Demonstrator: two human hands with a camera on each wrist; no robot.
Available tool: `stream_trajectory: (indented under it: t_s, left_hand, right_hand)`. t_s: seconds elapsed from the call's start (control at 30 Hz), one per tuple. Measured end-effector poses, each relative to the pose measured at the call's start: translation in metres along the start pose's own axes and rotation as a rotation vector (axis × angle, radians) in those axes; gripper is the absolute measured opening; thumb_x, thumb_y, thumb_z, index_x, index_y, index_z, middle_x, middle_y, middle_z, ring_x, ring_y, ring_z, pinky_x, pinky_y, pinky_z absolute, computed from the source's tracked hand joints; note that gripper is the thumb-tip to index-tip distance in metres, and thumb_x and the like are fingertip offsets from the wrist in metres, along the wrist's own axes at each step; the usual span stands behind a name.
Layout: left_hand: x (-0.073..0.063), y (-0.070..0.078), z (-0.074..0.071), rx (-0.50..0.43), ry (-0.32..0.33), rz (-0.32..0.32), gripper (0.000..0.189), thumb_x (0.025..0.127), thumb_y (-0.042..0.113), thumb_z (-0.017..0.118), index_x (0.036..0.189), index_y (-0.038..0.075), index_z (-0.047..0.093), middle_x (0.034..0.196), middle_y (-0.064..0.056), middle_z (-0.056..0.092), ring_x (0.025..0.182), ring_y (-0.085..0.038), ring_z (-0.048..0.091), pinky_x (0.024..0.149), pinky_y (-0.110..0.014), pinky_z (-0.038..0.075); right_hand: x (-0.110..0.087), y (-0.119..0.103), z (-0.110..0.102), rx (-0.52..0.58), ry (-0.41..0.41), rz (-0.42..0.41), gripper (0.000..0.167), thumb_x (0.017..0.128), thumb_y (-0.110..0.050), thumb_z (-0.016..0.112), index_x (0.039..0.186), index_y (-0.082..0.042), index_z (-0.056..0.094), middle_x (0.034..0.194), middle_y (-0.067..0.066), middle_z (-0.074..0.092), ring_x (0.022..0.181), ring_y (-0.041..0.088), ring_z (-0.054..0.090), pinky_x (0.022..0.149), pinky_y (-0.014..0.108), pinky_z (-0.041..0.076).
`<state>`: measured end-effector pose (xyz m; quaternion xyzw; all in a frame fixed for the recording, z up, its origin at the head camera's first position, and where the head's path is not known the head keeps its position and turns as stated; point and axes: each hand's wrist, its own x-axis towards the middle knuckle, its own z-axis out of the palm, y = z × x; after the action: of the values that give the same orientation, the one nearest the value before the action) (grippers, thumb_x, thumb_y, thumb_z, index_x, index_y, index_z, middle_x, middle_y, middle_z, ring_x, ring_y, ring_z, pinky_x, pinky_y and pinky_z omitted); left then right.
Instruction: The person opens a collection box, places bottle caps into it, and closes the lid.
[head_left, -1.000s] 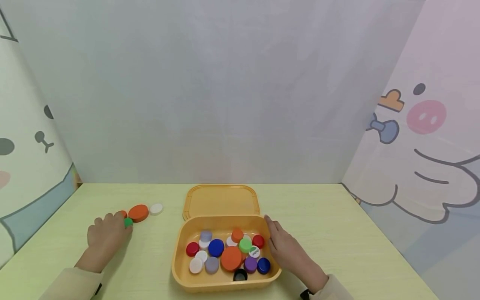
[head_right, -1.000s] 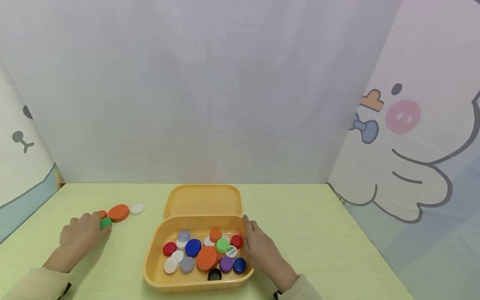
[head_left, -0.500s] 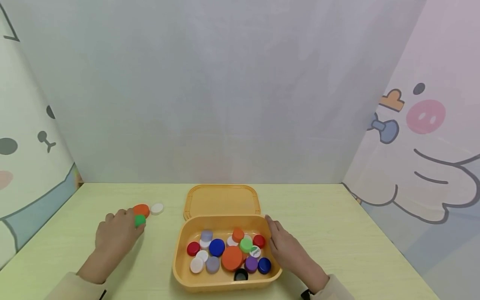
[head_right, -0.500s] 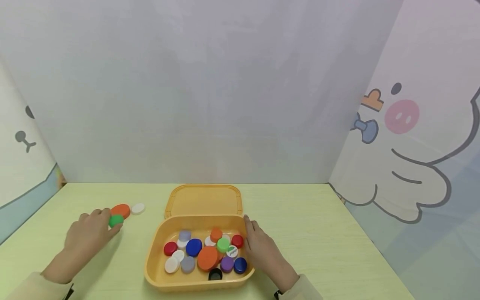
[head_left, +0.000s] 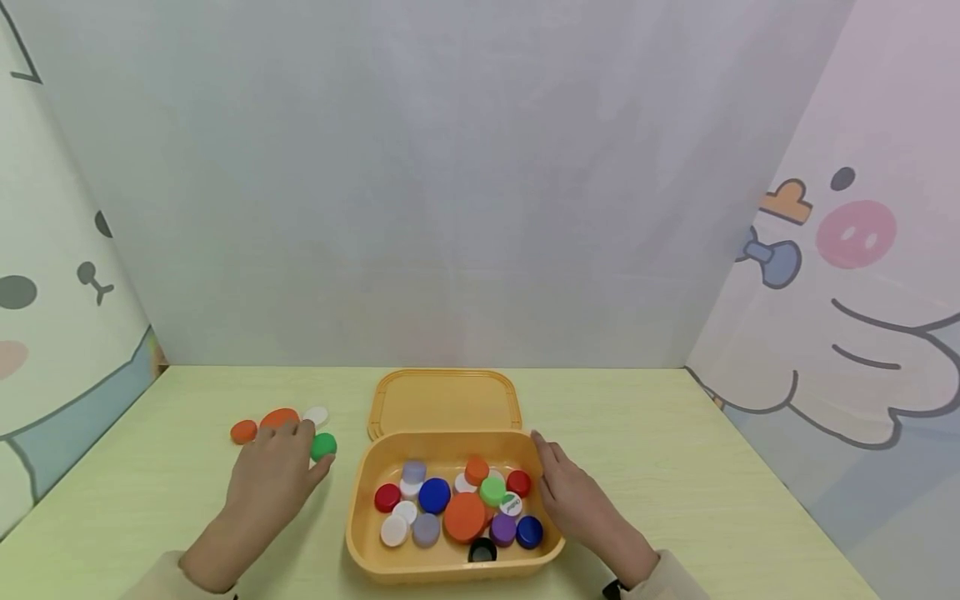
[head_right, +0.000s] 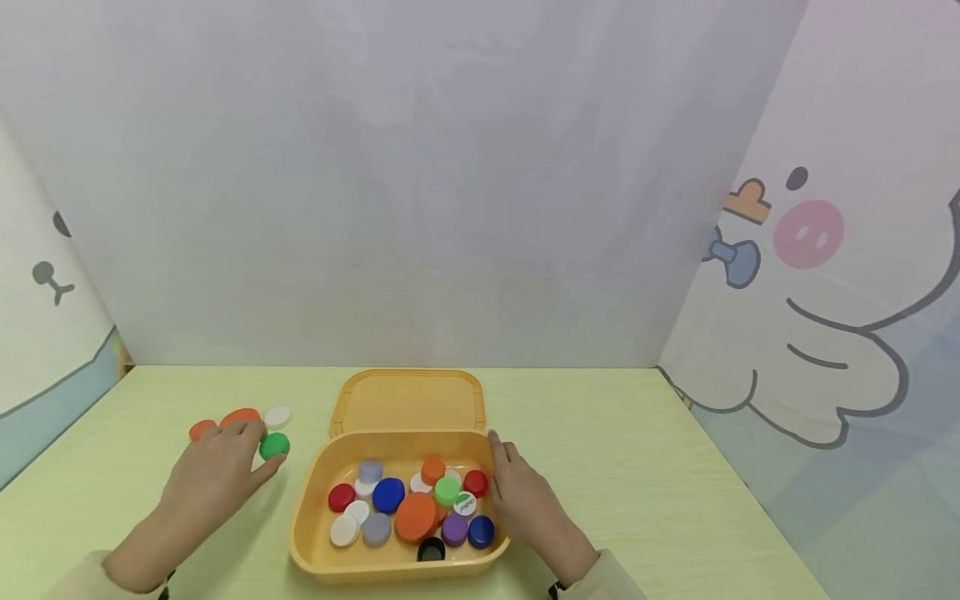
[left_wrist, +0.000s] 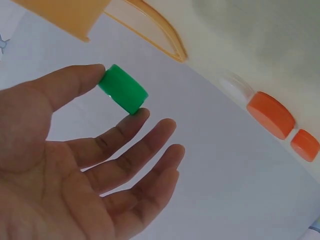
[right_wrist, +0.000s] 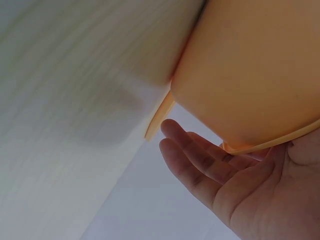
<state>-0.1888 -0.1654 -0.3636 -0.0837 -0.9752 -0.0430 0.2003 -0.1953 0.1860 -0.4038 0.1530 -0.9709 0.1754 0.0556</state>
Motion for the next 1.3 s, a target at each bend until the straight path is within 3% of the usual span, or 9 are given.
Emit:
stream_trajectory:
  t_s: [0.33, 0.63, 0.77, 0.97, 1.3]
  left_hand:
    - [-0.002, 0.028, -0.004, -0.003, -0.029, 0.026, 0.040, 0.071, 0.034, 0.075, 0.089, 0.003, 0.057, 0.077, -0.009, 0.053, 0.071, -0.028, 0.050, 0.061, -0.038, 0.046]
    - [-0.003, 0.053, -0.003, 0.011, -0.104, 0.017, 0.043, 0.075, 0.038, 0.072, 0.098, 0.004, 0.059, 0.089, -0.009, 0.058, 0.080, -0.026, 0.052, 0.067, -0.038, 0.048]
    - [-0.005, 0.063, 0.000, 0.025, -0.096, 0.051, 0.044, 0.074, 0.039, 0.072, 0.099, 0.005, 0.059, 0.094, -0.009, 0.059, 0.084, -0.027, 0.053, 0.071, -0.039, 0.048]
    - [-0.007, 0.074, 0.007, 0.010, -0.060, 0.141, 0.040, 0.073, 0.038, 0.073, 0.093, 0.007, 0.058, 0.086, -0.006, 0.057, 0.081, -0.025, 0.052, 0.070, -0.038, 0.047]
    - [-0.011, 0.085, 0.018, 0.007, -0.154, 0.200, 0.041, 0.074, 0.039, 0.072, 0.098, 0.008, 0.060, 0.089, -0.006, 0.056, 0.087, -0.025, 0.053, 0.077, -0.041, 0.045]
  right_hand:
    - [-0.001, 0.000, 0.000, 0.002, 0.000, -0.003, 0.052, 0.092, -0.009, 0.046, 0.140, 0.001, 0.029, 0.124, 0.014, 0.050, 0.107, 0.027, 0.057, 0.087, 0.042, 0.048]
    - [0.000, -0.001, -0.002, 0.006, 0.005, -0.008, 0.051, 0.092, -0.008, 0.046, 0.139, 0.001, 0.030, 0.123, 0.015, 0.050, 0.105, 0.028, 0.058, 0.086, 0.043, 0.049]
    - [0.000, -0.001, -0.001, 0.005, 0.004, -0.011, 0.051, 0.092, -0.009, 0.046, 0.139, 0.001, 0.030, 0.123, 0.015, 0.050, 0.103, 0.027, 0.058, 0.086, 0.042, 0.049]
    - [0.000, 0.000, 0.000, 0.003, 0.005, -0.017, 0.051, 0.092, -0.008, 0.046, 0.139, 0.002, 0.030, 0.122, 0.015, 0.050, 0.101, 0.026, 0.059, 0.085, 0.042, 0.050]
    - [0.000, -0.002, -0.002, 0.014, 0.006, -0.004, 0.051, 0.092, -0.008, 0.046, 0.139, 0.002, 0.030, 0.123, 0.015, 0.050, 0.104, 0.027, 0.058, 0.086, 0.043, 0.049]
